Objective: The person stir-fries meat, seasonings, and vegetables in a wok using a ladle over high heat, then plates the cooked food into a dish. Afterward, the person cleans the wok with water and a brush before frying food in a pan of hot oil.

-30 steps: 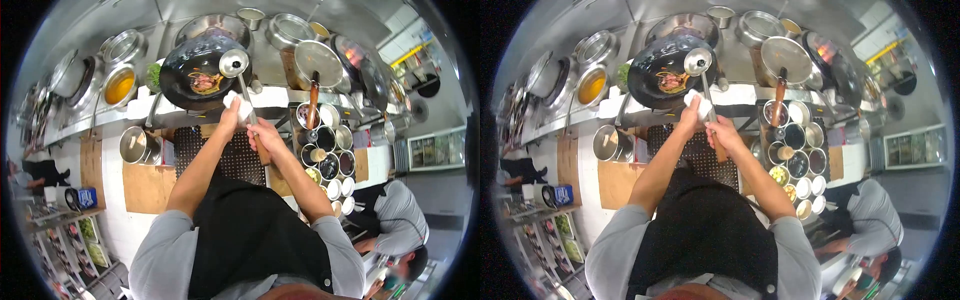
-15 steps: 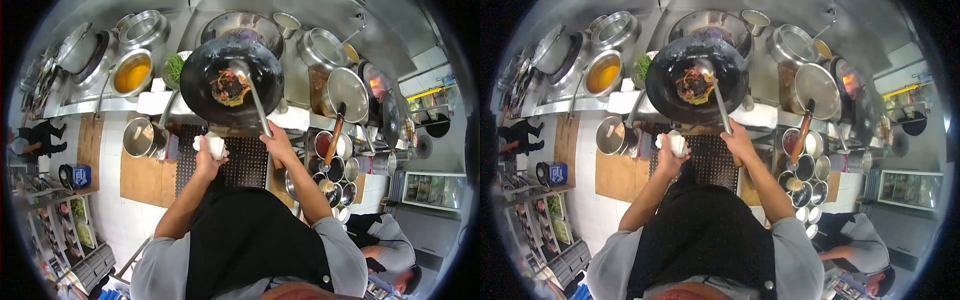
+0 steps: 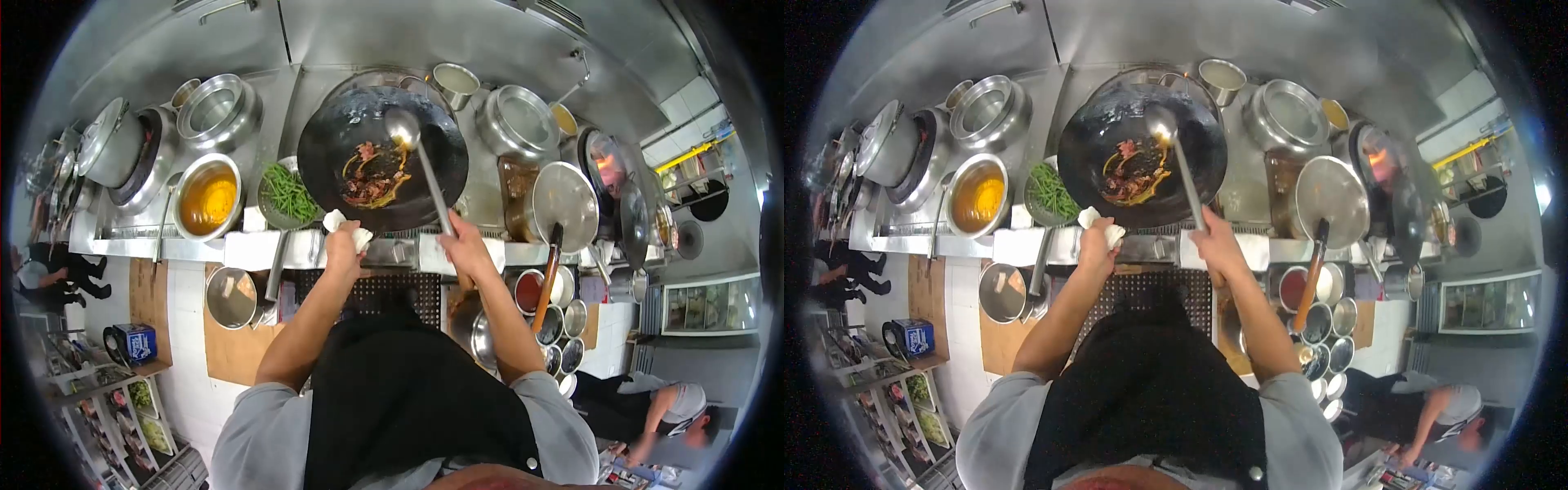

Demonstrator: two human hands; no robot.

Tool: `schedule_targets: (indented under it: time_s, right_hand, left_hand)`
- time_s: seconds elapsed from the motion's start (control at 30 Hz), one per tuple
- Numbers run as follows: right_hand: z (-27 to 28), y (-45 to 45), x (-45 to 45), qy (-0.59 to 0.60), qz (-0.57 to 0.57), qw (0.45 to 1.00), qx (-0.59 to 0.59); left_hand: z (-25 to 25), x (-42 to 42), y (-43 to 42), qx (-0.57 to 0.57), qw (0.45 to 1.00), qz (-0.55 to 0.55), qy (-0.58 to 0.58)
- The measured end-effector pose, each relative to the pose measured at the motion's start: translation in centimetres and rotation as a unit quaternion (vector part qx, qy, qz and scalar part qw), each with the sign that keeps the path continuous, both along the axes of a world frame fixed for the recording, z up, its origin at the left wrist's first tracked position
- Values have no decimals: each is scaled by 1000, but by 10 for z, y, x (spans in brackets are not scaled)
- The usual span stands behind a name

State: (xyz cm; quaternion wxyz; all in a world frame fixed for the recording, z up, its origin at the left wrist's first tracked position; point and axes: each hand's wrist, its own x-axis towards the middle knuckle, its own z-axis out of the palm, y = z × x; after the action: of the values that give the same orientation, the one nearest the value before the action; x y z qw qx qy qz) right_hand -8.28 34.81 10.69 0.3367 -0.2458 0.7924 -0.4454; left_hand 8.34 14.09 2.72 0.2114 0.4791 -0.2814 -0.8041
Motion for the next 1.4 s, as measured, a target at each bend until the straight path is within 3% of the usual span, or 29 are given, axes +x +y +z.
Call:
schedule_targets:
  time_s: [0.03, 0.13, 0.2, 0.27, 0.4, 0.5, 0.6, 0.67, 0.73, 0.77, 0.8, 0.83, 0.87, 0.93, 0.97, 1.0, 1.1, 1.17, 1.23, 1.27, 1.3, 1.4]
  right_hand:
    - [-6, -19, -19, 38, 3, 998, -52]
    - [-36, -58, -47, 29, 7, 998, -53]
    - [-48, -52, -47, 3, 53, 999, 2]
    - [-75, -34, -35, 163, 49, 979, -114]
    - [-56, -7, -9, 330, 52, 930, -156]
    - [-114, 3, -17, 252, 14, 957, -145]
    - [-129, 4, -35, 263, 36, 960, -86]
    - [-126, -11, -27, 259, 31, 954, -150]
    - [-91, -16, 1, 78, 28, 992, -96]
    - [-64, -27, 25, -4, 36, 989, -142]
    - [-57, -31, 45, -23, 64, 986, -153]
    - [-49, -35, 68, -34, 89, 987, -133]
    - [-42, -43, 90, -39, 110, 986, -118]
    - [-35, -63, 141, -87, 179, 975, -94]
    - [-33, -72, 169, -130, 232, 962, -68]
    - [-34, -88, 197, -139, 278, 949, -52]
    - [-61, -146, 280, -196, 367, 909, 7]
    - [-104, -183, 331, -221, 405, 886, 47]
    - [-168, -212, 369, -214, 429, 875, 62]
    - [-204, -222, 384, -166, 431, 883, 83]
    - [-230, -232, 398, -116, 433, 888, 102]
    - [-270, -249, 422, -104, 437, 882, 142]
  left_hand:
    - [-3, -13, -10, -39, 999, -16, 22]
    - [-16, -55, -35, -78, 997, -19, 1]
    - [-26, -72, -50, -81, 997, -14, -11]
    - [-43, -90, -67, -83, 995, -22, 43]
    - [-37, -108, -80, -57, 997, -44, -16]
    - [-22, -121, -79, -16, 999, -48, 17]
    - [-26, -119, -79, -6, 996, -76, 40]
    - [-40, -100, -86, -8, 990, -99, 98]
    - [-13, -58, -76, -62, 995, -65, -39]
    - [-24, -23, -71, -238, 964, -44, -107]
    - [-35, 15, -68, -403, 897, -31, -180]
    - [7, 63, -58, -366, 879, -91, -293]
    - [-1, 110, -51, -531, 786, -35, -315]
    - [-22, 188, -42, -636, 611, 46, -470]
    - [-45, 225, -48, -586, 702, -2, -405]
    - [-33, 257, -50, -378, 849, -108, -353]
    - [-51, 343, -29, -405, 819, -108, -392]
    - [-97, 397, -1, -489, 797, 31, -352]
    - [-135, 463, 36, -384, 848, 57, -362]
    - [-135, 501, 54, -280, 863, 4, -420]
    - [-132, 540, 71, -172, 864, -48, -471]
    - [-145, 637, 155, -71, 814, -82, -571]
